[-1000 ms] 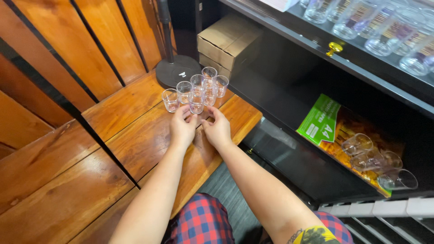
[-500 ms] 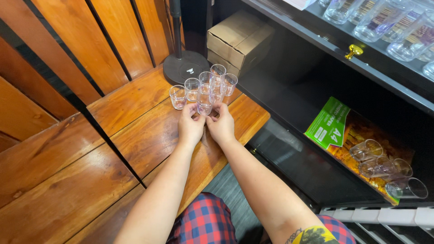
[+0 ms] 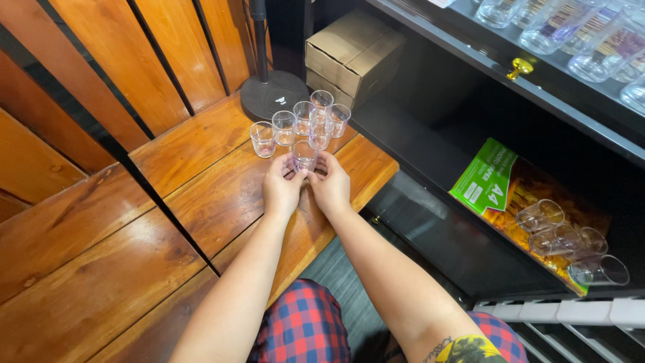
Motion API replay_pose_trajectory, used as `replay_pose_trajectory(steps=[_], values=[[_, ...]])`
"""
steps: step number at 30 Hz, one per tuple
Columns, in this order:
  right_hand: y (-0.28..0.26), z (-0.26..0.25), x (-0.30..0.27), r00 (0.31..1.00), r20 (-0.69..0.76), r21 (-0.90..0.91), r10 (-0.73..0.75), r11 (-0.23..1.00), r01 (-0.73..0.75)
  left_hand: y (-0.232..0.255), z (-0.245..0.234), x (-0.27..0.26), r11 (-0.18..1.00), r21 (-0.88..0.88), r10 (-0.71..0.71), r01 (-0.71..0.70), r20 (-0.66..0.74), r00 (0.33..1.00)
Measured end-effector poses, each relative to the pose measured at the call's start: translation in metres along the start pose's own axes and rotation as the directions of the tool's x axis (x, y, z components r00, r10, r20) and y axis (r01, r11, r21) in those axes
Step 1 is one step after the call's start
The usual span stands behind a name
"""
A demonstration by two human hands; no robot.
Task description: The person places a cardboard box on a shelf and then repeatedly picks up small clear glasses from a wooden bench, arranging them on a lower shelf. The person handles the glasses one by one or in small groups, moving them from the bench to the shelf.
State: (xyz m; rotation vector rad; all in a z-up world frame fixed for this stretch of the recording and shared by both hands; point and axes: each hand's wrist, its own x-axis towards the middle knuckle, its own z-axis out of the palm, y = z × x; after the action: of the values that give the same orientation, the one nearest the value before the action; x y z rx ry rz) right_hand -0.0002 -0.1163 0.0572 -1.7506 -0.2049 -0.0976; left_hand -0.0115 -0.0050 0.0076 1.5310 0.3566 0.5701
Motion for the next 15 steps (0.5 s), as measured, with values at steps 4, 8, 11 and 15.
replay_pose_trajectory(steps=[4, 8, 11, 15], values=[[-0.009, -0.011, -0.013, 1.0, -0.027, 0.035, -0.003, 0.999, 0.004, 0.005, 0.008, -0.012, 1.0, 0.001, -0.01, 0.01, -0.001, 1.0], [-0.017, -0.029, -0.023, 0.998, -0.055, 0.059, 0.005, 0.998, -0.001, 0.03, 0.015, -0.03, 0.999, 0.049, -0.002, 0.001, 0.02, 1.0], [-0.019, -0.051, -0.032, 0.996, -0.087, 0.063, 0.007, 0.998, -0.001, 0.045, 0.027, -0.047, 0.997, 0.077, -0.002, -0.001, 0.043, 0.999], [-0.002, -0.081, -0.036, 0.989, -0.151, 0.038, -0.008, 0.999, 0.014, 0.052, 0.053, -0.069, 0.999, 0.049, -0.005, 0.0, 0.095, 0.995]])
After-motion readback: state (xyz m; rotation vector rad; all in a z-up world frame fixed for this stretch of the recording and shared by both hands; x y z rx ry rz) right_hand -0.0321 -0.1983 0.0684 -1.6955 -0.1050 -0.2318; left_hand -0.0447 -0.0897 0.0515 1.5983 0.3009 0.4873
